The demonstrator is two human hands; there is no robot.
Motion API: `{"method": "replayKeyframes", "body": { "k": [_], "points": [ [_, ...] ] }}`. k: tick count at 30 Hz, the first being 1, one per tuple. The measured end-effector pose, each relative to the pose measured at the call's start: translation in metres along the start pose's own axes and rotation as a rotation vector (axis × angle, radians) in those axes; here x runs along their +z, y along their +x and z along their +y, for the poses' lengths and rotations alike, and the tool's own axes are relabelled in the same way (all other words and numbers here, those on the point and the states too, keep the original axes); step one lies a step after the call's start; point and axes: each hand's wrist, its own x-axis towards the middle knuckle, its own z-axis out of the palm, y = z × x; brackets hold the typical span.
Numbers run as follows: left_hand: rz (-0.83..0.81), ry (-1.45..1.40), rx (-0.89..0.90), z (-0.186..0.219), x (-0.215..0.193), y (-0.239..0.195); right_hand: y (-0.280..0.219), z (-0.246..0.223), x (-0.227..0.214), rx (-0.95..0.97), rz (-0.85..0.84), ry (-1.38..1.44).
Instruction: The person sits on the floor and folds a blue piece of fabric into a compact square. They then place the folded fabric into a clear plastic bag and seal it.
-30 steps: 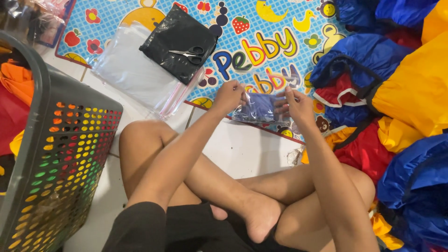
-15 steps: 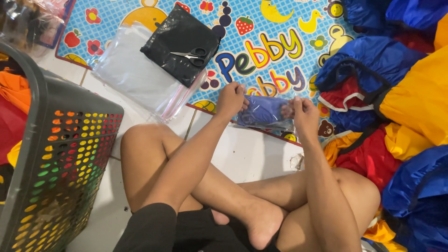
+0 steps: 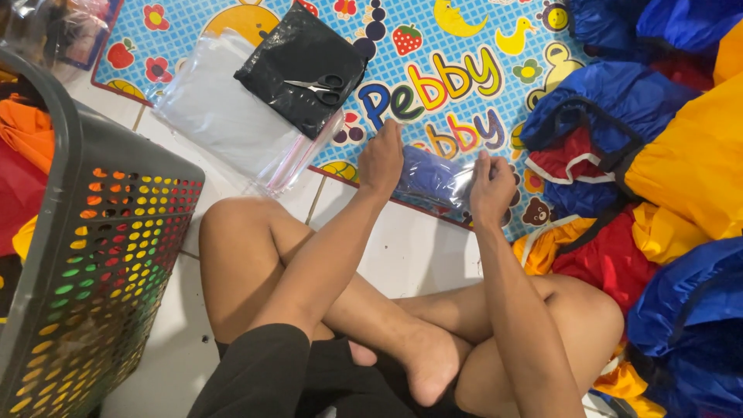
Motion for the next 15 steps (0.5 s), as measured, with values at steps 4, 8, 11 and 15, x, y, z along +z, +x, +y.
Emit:
{"method": "replayKeyframes", "body": {
  "k": [4,8,11,15],
  "points": [
    [0.024,-0.061,0.016,-0.015,0.017,0.006,-0.008,-0.012,-0.001,-0.006,0.060,-0.007],
    [-0.112,-0.410,-0.142,-0.036,0.017,0.013,-0.007,-0.025,-0.015,0.043,0.013,0.153],
    [-0.343,-0.494,-0.305,-0.031,-0.032,0.010,0.002,-0.003,-0.039,0.169,-0.215,0.059],
    [-0.623,-0.465,-0.254,-0.028,-0.072,-0.005,-0.011,-0.053,-0.094,0.265,-0.684,-0.162]
  ]
}}
